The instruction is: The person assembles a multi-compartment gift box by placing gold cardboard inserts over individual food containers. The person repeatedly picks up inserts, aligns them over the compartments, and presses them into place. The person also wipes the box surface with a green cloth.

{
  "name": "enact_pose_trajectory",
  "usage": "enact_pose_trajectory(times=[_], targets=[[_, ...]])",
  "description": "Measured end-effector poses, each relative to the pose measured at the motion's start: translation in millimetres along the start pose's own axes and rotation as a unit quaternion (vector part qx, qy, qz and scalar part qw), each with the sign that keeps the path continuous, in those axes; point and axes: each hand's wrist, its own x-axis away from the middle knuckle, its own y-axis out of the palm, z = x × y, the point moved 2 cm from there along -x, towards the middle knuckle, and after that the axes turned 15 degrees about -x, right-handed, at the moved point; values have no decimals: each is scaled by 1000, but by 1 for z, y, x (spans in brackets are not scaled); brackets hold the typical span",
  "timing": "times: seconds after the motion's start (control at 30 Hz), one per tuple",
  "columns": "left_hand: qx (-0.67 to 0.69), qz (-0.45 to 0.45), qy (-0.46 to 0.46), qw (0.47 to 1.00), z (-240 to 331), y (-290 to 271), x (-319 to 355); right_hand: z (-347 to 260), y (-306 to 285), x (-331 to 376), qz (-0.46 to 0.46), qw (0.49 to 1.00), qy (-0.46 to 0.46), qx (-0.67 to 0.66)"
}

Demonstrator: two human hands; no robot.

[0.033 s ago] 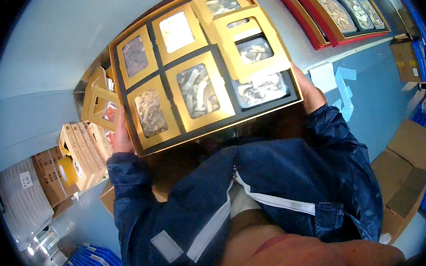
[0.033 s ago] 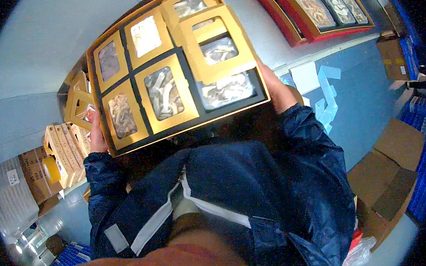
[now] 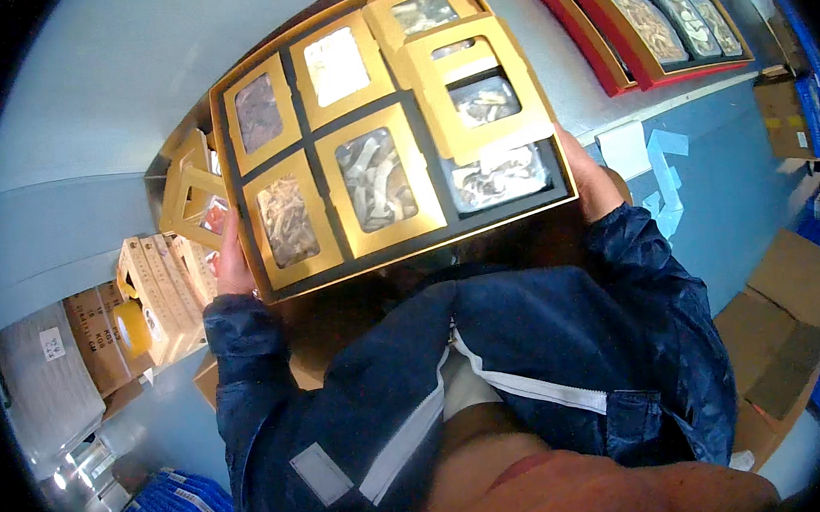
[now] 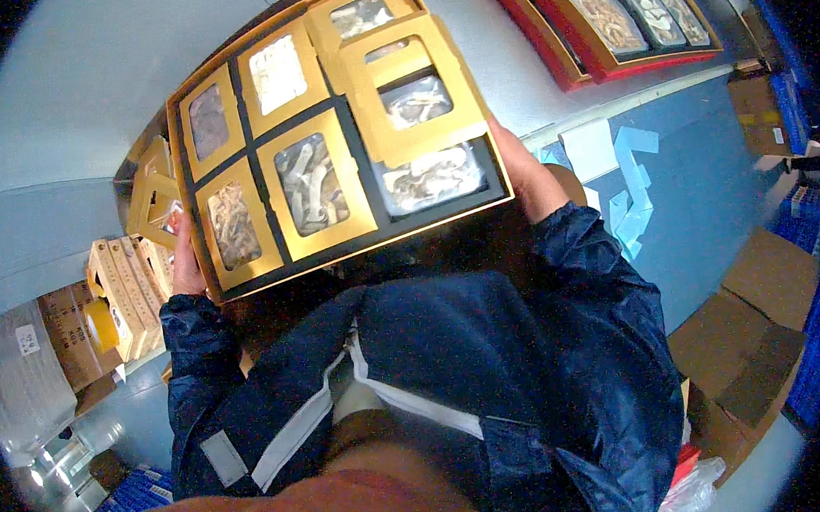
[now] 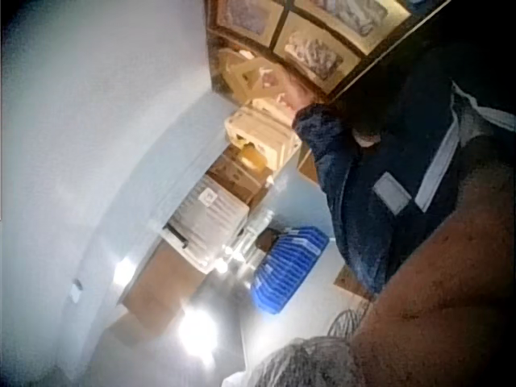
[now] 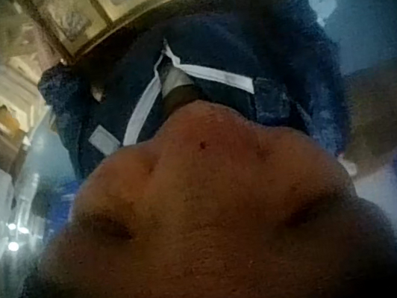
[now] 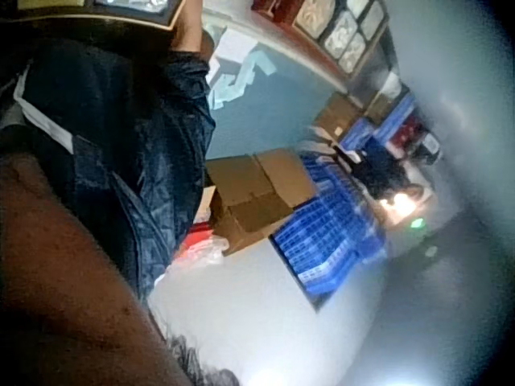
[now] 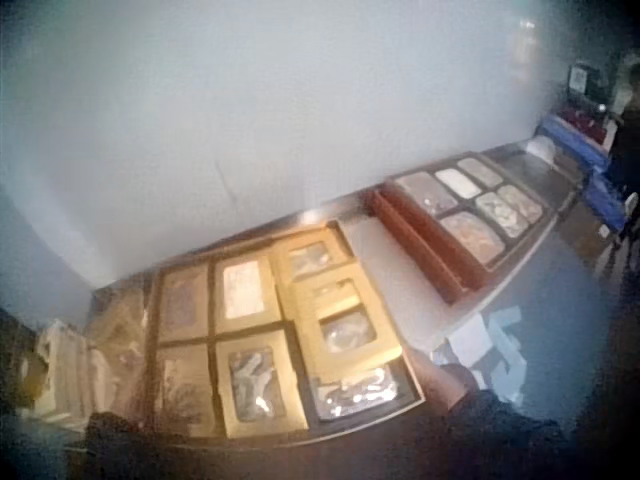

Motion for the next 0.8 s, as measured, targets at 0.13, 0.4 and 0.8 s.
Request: enact_pose_trajectory(times=[0.13, 0.4, 0.8], targets=[[-17, 27, 0, 999, 17, 15, 18, 17, 4, -10, 16, 991, -8, 135], [-290, 162, 430, 840, 63, 154, -30, -94, 73, -5, 97, 738, -449, 495], [-489, 88, 481, 723, 73, 317, -90, -112, 69, 20, 130, 688, -416, 580]])
